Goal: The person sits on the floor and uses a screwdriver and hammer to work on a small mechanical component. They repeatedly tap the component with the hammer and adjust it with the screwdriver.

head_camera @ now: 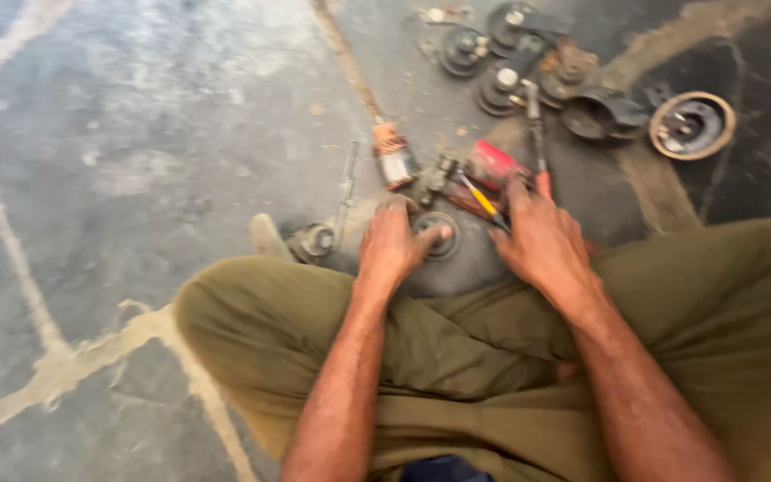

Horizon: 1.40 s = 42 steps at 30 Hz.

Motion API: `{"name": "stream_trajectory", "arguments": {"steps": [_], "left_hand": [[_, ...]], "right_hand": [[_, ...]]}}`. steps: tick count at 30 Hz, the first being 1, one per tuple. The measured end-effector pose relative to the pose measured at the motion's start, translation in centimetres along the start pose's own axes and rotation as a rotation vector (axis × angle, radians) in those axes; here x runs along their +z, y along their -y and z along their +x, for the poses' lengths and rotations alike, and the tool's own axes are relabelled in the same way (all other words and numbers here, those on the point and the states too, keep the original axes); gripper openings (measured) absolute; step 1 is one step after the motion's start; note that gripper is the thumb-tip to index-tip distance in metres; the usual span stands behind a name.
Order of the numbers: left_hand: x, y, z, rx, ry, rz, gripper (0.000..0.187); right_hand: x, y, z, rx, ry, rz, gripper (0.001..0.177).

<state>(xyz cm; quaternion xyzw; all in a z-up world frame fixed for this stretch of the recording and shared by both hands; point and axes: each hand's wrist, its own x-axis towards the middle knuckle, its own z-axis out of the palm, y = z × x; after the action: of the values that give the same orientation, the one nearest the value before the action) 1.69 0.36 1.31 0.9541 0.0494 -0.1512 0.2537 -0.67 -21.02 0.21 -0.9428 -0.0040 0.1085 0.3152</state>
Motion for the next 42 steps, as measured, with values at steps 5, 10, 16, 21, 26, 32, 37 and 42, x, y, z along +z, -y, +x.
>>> {"name": "stream_trajectory", "arguments": {"steps": [5, 10, 16, 21, 26, 32, 37, 42], "left_hand": [[-3.9, 3.2, 3.9, -0.121, -0.206, 0.244, 0.028], [-3.5, 7.3, 9.1, -0.247, -0.152, 0.324, 0.029], [-2.6, 7.7, 9.9, -0.35, -0.089, 0.209, 0.026], [-4.4, 5.5, 7.2, -0.352, -0.161, 0.03, 0.03], [-5.4, 2.7, 4.3, -0.223, -0.235, -0.236, 0.021], [-2.5, -1.3, 0.4, 0.458, 0.003, -0.423, 0.021], [-0.9, -2.6, 0.1, 0.595, 0.123, -0.371, 0.021], [-1.3, -1.1, 0.9, 0.333, 0.094, -0.139, 0.053]], "right_hand": [[0.1, -0.3, -0.1, 0.029, 0.094, -0.132, 0.058], [0.1, -0.2, 0.1, 0.041, 0.079, -0.071, 0.045], [-0.5, -0.2, -0.6, 0.086, 0.068, -0.069, 0.036], [-0.9, 0.5, -0.8, 0.063, 0.011, 0.022, 0.033], [-1.2, 1.0, -0.9, 0.017, -0.087, 0.128, 0.029], [-0.9, 2.1, -0.5, 0.011, -0.069, 0.63, 0.041], [0.8, 1.1, -0.4, 0.013, -0.056, 0.707, 0.032], [1.4, -0.8, 0.8, 0.058, -0.181, 0.903, 0.03]]}}
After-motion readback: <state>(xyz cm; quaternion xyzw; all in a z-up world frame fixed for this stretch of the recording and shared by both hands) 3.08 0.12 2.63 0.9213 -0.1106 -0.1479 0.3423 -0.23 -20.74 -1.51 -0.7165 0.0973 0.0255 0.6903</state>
